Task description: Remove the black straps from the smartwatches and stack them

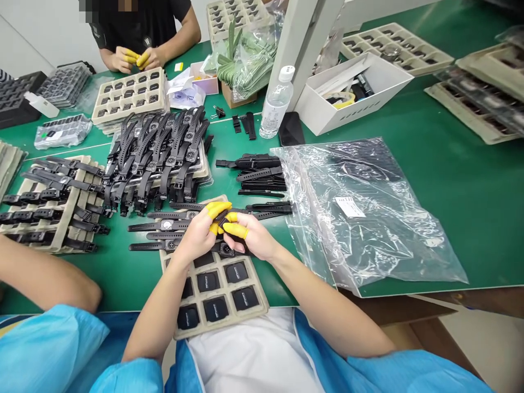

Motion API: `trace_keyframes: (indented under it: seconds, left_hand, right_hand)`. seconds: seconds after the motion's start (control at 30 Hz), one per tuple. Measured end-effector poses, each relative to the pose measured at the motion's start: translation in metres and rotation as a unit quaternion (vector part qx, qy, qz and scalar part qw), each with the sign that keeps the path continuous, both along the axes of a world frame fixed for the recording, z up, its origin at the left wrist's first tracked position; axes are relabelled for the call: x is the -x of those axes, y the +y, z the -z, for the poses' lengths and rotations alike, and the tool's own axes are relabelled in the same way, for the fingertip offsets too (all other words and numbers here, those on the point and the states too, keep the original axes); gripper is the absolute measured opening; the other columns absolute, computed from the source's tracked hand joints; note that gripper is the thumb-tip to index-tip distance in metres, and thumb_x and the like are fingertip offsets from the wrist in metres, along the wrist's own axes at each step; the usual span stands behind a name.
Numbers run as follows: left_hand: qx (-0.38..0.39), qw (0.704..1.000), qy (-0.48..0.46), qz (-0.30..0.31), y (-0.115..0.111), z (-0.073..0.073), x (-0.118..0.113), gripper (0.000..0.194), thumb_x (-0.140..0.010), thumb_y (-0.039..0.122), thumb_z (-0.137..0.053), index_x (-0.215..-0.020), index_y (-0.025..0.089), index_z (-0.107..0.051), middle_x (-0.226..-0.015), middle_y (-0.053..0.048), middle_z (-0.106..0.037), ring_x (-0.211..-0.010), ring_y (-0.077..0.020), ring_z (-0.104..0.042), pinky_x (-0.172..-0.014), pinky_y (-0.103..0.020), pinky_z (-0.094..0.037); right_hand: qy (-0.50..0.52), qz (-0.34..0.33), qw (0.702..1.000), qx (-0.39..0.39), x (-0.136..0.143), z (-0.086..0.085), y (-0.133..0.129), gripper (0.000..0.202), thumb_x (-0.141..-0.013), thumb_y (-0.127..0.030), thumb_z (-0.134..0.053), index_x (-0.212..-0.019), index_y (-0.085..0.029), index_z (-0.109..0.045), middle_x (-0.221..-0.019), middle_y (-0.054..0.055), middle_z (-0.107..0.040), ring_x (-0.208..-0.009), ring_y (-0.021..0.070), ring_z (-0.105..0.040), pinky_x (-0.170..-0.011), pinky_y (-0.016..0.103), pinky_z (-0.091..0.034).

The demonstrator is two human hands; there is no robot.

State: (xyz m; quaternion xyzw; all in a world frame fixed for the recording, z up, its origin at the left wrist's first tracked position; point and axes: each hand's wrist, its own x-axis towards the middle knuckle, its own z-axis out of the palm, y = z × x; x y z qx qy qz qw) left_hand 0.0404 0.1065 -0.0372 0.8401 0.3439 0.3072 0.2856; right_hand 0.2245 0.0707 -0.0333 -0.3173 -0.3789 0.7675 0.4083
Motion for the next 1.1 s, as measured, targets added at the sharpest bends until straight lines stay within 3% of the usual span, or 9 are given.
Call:
trace_keyframes:
  seconds: [0.13,0.43,0.67,0.93,1.1]
  left_hand:
    - [-0.004,1.0,-0.012,0.018,-0.001,-0.001,0.005,0.055,-0.093,0.005,-0.039,-0.142,0.024,-0.057,-0.137,-0.011,-0.066,-0.131,-0.0231,-0.062,-0.11,-0.045,-0.054]
    - [0.0,1.0,-0.012,-0.003,-0.004,0.002,0.003,0.053,-0.095,0.007,-0.04,-0.143,0.024,-0.055,-0.135,-0.012,-0.065,-0.129,-0.0247,-0.062,-0.109,-0.047,-0.054]
    - [-0.003,1.0,-0.001,0.021,-0.007,-0.005,0.003,0.047,-0.105,0.021,-0.041,-0.151,0.024,-0.049,-0.139,-0.015,-0.059,-0.131,-0.0267,-0.058,-0.11,-0.047,-0.052]
    - [-0.028,0.998,0.055,-0.004,-0.01,-0.006,0.004,0.042,-0.106,0.028,-0.042,-0.144,0.017,-0.054,-0.127,-0.017,-0.061,-0.125,-0.0294,-0.058,-0.108,-0.049,-0.053]
    - [-0.05,0.997,0.059,0.02,-0.009,-0.006,0.008,0.042,-0.104,0.024,-0.041,-0.144,0.016,-0.051,-0.128,-0.017,-0.061,-0.122,-0.0287,-0.058,-0.107,-0.048,-0.053]
  right_hand:
    - [-0.006,0.016,1.0,-0.002,-0.001,0.004,0.001,0.031,-0.088,-0.047,-0.069,-0.085,-0.019,-0.057,-0.053,-0.005,-0.06,-0.036,0.0063,-0.036,-0.038,0.021,-0.023]
    - [0.055,0.031,0.996,0.06,0.004,0.005,0.0,0.032,-0.084,-0.047,-0.074,-0.089,-0.02,-0.057,-0.048,-0.007,-0.056,-0.034,0.0062,-0.033,-0.038,0.02,-0.024]
    - [0.102,0.056,0.987,0.113,0.003,0.004,0.002,0.032,-0.081,-0.042,-0.078,-0.084,-0.022,-0.054,-0.048,-0.008,-0.053,-0.035,0.0058,-0.029,-0.036,0.019,-0.023]
    - [0.057,0.052,0.992,0.103,0.003,0.004,0.003,0.035,-0.079,-0.046,-0.08,-0.081,-0.02,-0.056,-0.046,-0.008,-0.05,-0.036,0.0042,-0.025,-0.035,0.017,-0.02]
    - [0.057,0.038,0.991,0.116,0.005,0.004,0.003,0.037,-0.077,-0.047,-0.081,-0.082,-0.02,-0.055,-0.045,-0.009,-0.049,-0.036,0.004,-0.024,-0.035,0.017,-0.019]
